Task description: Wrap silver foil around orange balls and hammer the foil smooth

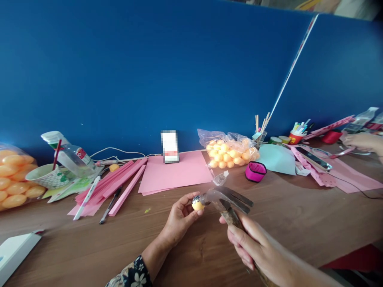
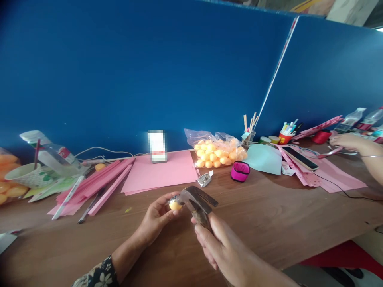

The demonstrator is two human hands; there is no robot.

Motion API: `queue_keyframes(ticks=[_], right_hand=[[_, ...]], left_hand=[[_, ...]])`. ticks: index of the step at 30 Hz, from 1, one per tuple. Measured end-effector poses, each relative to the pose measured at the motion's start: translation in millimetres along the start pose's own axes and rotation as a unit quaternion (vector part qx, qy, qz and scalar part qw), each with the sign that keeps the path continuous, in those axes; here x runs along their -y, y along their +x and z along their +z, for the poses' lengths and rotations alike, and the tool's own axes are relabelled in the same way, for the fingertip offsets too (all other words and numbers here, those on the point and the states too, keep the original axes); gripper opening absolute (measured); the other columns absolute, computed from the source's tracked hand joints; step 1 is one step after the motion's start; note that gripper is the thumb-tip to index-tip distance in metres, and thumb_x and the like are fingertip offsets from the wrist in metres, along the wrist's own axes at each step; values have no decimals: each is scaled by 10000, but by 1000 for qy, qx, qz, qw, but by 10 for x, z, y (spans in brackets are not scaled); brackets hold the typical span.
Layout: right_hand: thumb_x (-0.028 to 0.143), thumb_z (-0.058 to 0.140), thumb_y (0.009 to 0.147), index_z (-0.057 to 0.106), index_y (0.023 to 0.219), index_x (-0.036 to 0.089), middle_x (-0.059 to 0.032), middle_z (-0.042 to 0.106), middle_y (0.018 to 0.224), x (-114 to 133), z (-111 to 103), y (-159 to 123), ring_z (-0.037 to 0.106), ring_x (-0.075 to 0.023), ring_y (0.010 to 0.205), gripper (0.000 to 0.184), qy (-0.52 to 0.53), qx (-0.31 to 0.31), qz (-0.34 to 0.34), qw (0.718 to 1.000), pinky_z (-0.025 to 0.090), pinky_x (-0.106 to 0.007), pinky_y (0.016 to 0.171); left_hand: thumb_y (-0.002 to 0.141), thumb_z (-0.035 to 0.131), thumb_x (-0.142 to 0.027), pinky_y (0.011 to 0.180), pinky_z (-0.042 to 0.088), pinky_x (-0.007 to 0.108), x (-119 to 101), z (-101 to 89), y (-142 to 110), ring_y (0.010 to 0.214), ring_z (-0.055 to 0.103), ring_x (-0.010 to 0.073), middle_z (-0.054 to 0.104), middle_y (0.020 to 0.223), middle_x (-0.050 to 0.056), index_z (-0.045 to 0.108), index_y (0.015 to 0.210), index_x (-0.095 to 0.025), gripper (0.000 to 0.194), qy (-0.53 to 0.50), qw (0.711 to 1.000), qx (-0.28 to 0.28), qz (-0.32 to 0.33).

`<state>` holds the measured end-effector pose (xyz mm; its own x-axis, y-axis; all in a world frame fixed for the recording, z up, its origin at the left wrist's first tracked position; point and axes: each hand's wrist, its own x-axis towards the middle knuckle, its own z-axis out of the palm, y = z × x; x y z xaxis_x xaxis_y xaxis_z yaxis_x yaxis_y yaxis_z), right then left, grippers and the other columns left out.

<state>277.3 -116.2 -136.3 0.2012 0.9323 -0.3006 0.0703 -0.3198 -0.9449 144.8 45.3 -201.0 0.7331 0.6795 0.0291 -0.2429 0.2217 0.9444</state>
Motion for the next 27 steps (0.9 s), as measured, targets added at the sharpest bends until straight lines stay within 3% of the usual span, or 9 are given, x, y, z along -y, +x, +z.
queue_keyframes(ticks=[7,12,20,27], right_hand=[[467,328,903,409,1105,218,44,431,683,14,4,-16,361,-56,477,331,6,-13,-11,1000,386,-225,492],[466,340,898,408,1098,212,43,426,702,15,7,-2,339,-46,459,330,27,16,0,1000,352,-213,449],[454,340,905,382,1151,227,46,436,683,35,-34,-61,375,-63,484,337,19,-19,-4,1000,387,-230,496],[476,364,887,413,1085,200,40,435,698,58,6,-11,346,-47,456,343,33,15,7,999,351,-209,454]], left_hand=[[679,699,-161,782,462,251,-13,17,-4,864,607,150,653,983,74,559,1067,-164,413,-23,1000,-13,-12],[657,717,-138,823,444,269,18,-14,0,944,587,176,634,1067,85,573,1067,-171,435,-28,1000,10,-3],[667,715,-156,818,420,248,53,-74,28,886,569,140,643,975,52,575,1041,-183,401,-52,998,-41,0],[659,718,-141,792,433,263,36,-26,4,889,573,161,640,984,69,576,1043,-170,410,-51,999,-1,-3]])
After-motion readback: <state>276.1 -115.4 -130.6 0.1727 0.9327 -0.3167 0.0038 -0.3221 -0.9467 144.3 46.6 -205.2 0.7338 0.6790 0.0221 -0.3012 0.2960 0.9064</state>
